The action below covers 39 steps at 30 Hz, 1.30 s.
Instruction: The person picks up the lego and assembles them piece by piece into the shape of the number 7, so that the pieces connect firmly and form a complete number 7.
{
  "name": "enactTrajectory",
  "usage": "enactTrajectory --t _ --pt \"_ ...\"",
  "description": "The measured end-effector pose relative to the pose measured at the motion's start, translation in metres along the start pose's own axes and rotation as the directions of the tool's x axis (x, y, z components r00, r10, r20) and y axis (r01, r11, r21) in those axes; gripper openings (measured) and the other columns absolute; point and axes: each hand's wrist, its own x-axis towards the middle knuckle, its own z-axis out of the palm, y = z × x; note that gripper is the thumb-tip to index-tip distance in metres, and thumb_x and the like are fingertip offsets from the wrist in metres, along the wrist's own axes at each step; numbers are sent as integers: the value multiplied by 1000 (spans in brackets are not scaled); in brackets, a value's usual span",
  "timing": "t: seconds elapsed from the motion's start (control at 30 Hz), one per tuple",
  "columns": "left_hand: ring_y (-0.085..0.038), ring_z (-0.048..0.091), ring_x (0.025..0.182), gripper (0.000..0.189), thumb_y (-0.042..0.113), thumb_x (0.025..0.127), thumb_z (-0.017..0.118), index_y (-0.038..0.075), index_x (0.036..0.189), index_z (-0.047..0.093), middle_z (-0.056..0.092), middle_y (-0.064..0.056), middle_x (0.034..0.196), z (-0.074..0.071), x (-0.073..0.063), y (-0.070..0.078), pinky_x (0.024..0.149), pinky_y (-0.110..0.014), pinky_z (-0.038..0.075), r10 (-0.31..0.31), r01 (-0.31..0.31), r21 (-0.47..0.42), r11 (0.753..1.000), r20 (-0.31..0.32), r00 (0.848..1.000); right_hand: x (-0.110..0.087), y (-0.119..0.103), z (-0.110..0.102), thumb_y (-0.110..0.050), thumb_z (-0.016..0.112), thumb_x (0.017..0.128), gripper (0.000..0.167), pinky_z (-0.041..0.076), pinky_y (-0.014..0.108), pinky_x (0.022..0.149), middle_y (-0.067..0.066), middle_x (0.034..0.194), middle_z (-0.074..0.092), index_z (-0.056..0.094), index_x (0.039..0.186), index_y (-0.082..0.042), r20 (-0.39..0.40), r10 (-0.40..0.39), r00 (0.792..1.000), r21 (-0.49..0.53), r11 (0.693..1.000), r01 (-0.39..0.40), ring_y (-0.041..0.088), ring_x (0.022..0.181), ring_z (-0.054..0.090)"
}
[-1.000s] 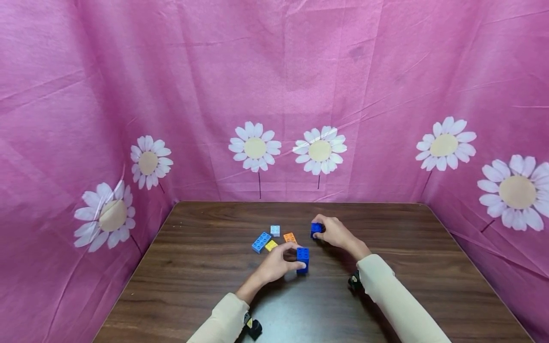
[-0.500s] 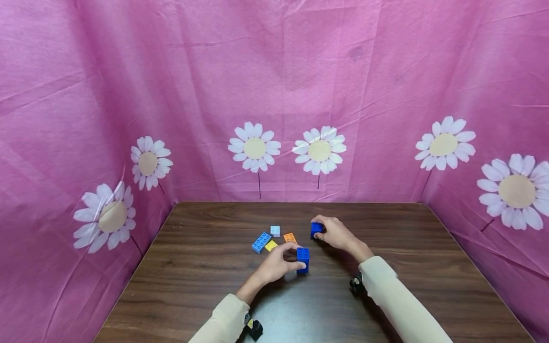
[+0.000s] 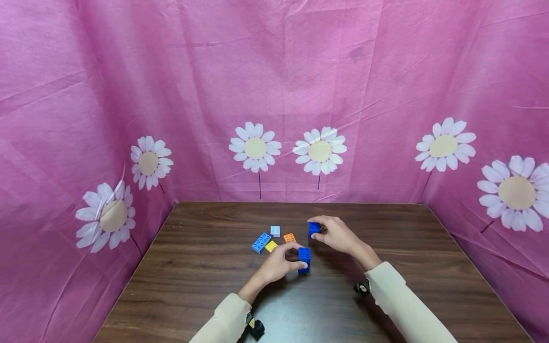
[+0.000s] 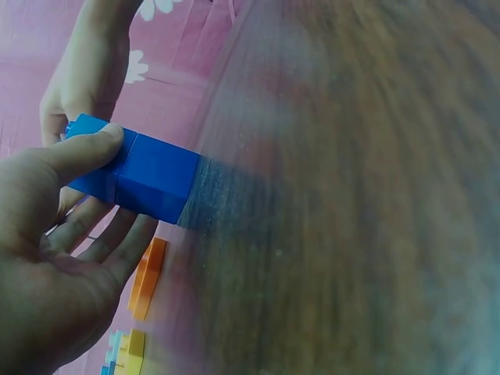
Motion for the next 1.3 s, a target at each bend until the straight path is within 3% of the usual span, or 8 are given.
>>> enactTrajectory --t 0.13,0.47,0.8,1.1,1.3 --pt "-15 70 108 28 23 95 83 17 121 74 77 -2 113 0 2 0 98 -36 57 3 -3 15 1000 -2 1000 -5 -7 -4 -17 81 96 48 64 45 89 14 132 74 68 141 -11 -9 -18 1000 3 1000 18 26 104 76" --pt "-12 71 104 27 21 96 82 15 121 73 77 -3 111 1 4 2 93 -28 59 -7 7 -8 1000 17 1000 -18 -30 -18 -21 82 95 50 64 45 86 7 126 74 69 143 -18 -40 -40 998 -7 999 40 23 105 73" --pt "-12 72 104 27 20 96 82 13 121 73 78 -3 111 1 5 0 93 -30 60 -6 6 -13 1000 22 1000 -26 -47 -23 -20 83 94 51 64 49 89 10 127 73 68 143 -17 -14 -80 997 -10 997 79 25 107 73" --pt "-14 73 108 30 21 96 81 12 124 72 78 -4 114 -1 5 1 96 -32 60 -4 4 -10 1000 28 1000 -29 -60 -26 -24 82 96 49 64 40 87 6 125 74 68 142 -16 -2 -116 993 -77 990 115 19 106 73" --pt "-20 73 111 30 21 97 81 10 124 72 78 -9 118 -1 5 0 97 -34 60 2 -1 -18 1000 32 999 -30 -62 -21 -22 82 96 47 65 36 86 9 127 73 68 140 -14 34 -112 993 -55 992 114 18 103 74"
